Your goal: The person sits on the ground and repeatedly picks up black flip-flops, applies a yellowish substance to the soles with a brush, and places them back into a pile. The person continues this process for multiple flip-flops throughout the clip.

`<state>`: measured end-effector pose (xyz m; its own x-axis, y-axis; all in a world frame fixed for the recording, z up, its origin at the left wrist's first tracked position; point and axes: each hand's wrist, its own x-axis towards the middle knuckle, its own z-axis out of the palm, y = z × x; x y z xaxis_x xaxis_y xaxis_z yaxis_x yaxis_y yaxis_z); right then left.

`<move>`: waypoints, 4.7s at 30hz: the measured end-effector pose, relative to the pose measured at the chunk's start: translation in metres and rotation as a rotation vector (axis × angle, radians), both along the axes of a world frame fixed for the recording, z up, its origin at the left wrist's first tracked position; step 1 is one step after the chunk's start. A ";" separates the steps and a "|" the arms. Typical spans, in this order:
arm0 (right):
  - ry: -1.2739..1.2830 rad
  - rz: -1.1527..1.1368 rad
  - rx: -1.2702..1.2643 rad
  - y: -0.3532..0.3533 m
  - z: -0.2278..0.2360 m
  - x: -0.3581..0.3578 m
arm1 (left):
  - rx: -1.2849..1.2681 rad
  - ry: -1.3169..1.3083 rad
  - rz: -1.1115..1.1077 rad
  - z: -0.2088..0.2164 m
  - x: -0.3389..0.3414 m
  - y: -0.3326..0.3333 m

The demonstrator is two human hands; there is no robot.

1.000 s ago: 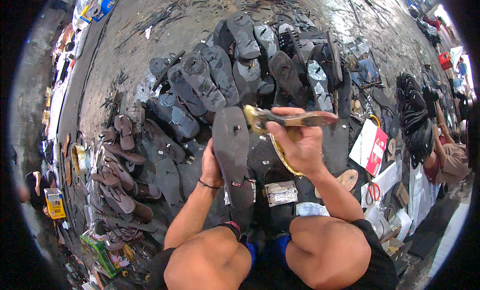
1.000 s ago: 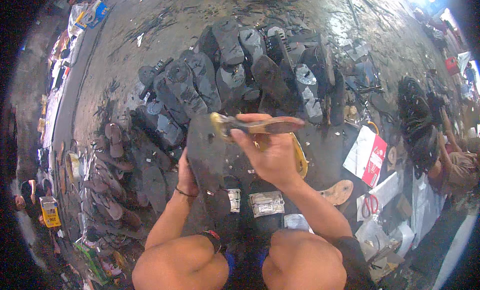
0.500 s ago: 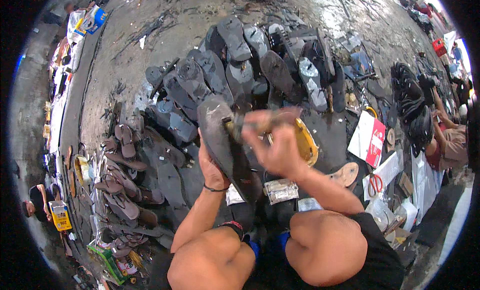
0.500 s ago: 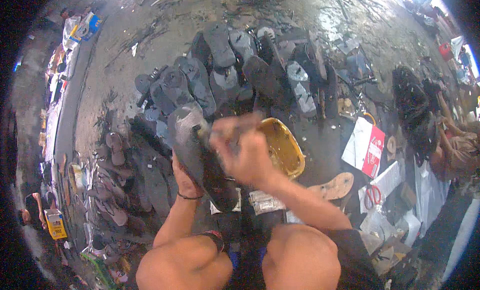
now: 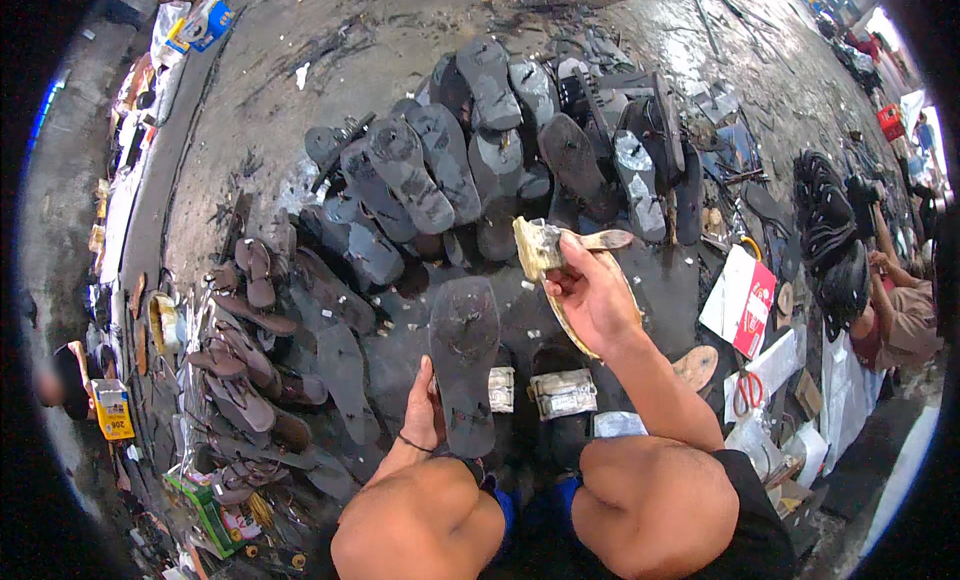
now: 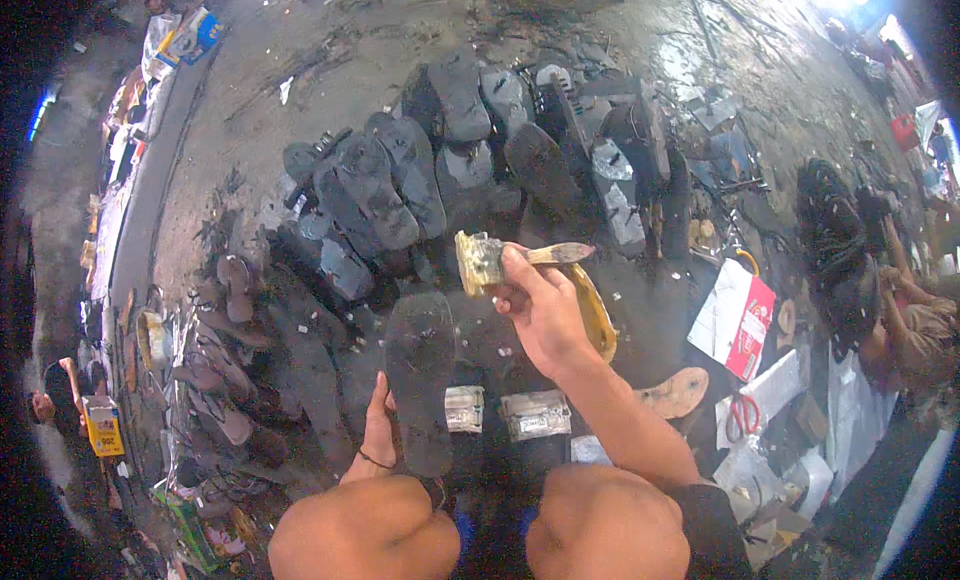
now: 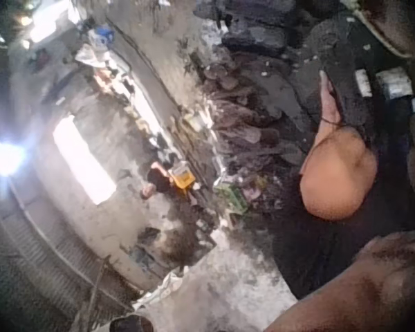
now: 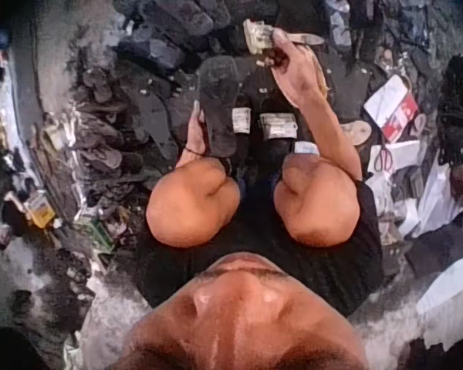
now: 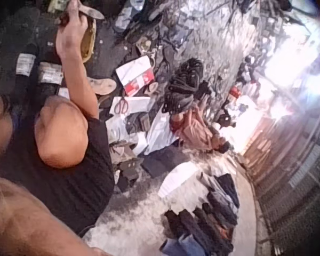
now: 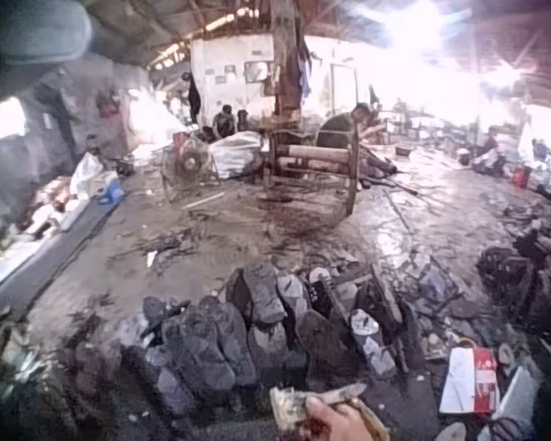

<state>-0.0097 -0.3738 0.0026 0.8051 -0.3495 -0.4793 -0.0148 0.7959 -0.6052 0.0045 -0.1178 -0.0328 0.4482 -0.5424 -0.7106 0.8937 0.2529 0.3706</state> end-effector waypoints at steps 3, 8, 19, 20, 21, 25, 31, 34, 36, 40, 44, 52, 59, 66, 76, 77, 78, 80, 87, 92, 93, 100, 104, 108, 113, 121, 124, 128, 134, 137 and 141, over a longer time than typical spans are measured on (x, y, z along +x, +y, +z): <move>0.022 0.115 0.087 0.014 -0.015 -0.001 | -0.042 0.002 0.025 -0.001 -0.011 0.011; -0.104 0.308 -0.885 0.062 -0.012 0.003 | -0.118 -0.258 0.138 -0.004 0.066 -0.041; -0.268 0.219 -0.987 0.042 0.021 0.020 | -0.128 -0.263 0.225 0.023 0.074 -0.078; -0.161 0.135 -0.691 0.029 0.028 0.030 | -0.101 -0.281 0.245 0.017 0.076 -0.080; -0.168 0.203 -0.742 0.029 0.004 0.030 | -0.075 -0.299 0.266 0.011 0.076 -0.081; -0.185 0.275 -1.059 0.052 -0.001 0.002 | -0.101 -0.343 0.437 0.015 0.092 -0.069; -0.083 0.232 -1.015 0.059 -0.006 0.013 | -0.030 -0.366 0.295 -0.004 0.082 -0.065; -0.225 0.442 -0.968 0.078 0.012 0.007 | -0.210 -0.161 0.475 -0.017 0.091 -0.042; -0.139 0.320 -0.750 0.064 0.009 0.005 | -0.181 -0.283 0.432 -0.016 0.115 -0.023; -0.015 0.316 -0.834 0.049 -0.007 -0.007 | -0.255 -0.337 0.607 -0.023 0.184 0.034; 0.116 0.169 -1.065 -0.002 -0.052 -0.034 | 0.814 -0.904 0.625 -0.073 0.128 0.121; 0.412 0.095 -1.795 -0.041 -0.068 -0.073 | 1.392 -0.901 -0.117 -0.058 0.002 0.155; 0.697 0.604 -1.534 -0.048 -0.038 -0.138 | 1.358 -1.516 -0.286 -0.066 -0.050 0.094; 0.493 0.620 -1.175 -0.048 -0.039 -0.160 | 1.082 -1.352 -0.330 -0.081 -0.044 0.072; 0.139 0.338 -0.758 -0.005 -0.010 -0.073 | 0.849 -1.584 -0.974 -0.106 0.041 0.007; 0.086 0.317 -0.790 -0.001 -0.010 -0.061 | 0.624 -1.295 -0.709 -0.107 0.047 -0.001; 0.010 0.292 -0.779 0.005 -0.006 -0.051 | 0.402 -0.993 -0.456 -0.107 0.054 -0.008; -0.056 0.190 -0.931 0.007 -0.001 -0.030 | 0.127 -0.396 -0.069 -0.053 0.059 -0.055; -0.128 0.139 -1.228 0.019 0.009 0.026 | -0.044 -0.148 0.191 -0.003 0.055 -0.057; -0.276 0.072 -1.340 0.023 0.013 0.028 | -0.274 -0.251 0.134 -0.015 0.044 -0.060; -0.241 -0.017 -1.363 0.015 0.013 0.030 | -0.175 -0.262 0.152 -0.019 0.038 -0.065; -0.146 -0.123 -1.191 0.028 0.011 0.029 | -0.064 -0.657 0.297 0.000 0.042 -0.078; -0.040 0.107 -0.392 0.061 -0.001 0.014 | -0.019 -0.799 0.351 -0.012 0.065 -0.061; -0.025 0.101 -0.141 0.012 0.003 0.002 | 0.030 -0.195 0.017 -0.010 0.036 -0.005; 0.105 0.129 -0.186 0.020 -0.007 0.000 | -0.050 -0.046 0.031 -0.018 0.019 0.032; 0.010 0.331 -0.450 0.043 0.007 -0.001 | -0.029 -0.078 0.104 -0.011 0.006 0.044; -0.014 0.347 -0.445 0.041 0.007 -0.003 | 0.049 -0.100 0.084 -0.010 -0.003 0.042; -0.075 0.337 -0.488 0.054 0.017 0.001 | -0.098 -0.210 0.106 0.026 0.018 0.003; -0.135 0.270 -0.981 0.052 0.029 0.024 | -0.196 -0.330 0.193 0.046 0.072 -0.053; -0.190 0.181 -1.045 0.045 0.035 0.031 | -0.269 -0.267 0.254 0.041 0.080 -0.066; -0.224 0.230 -1.093 0.055 0.023 0.018 | -0.210 -0.366 0.358 0.039 0.092 -0.071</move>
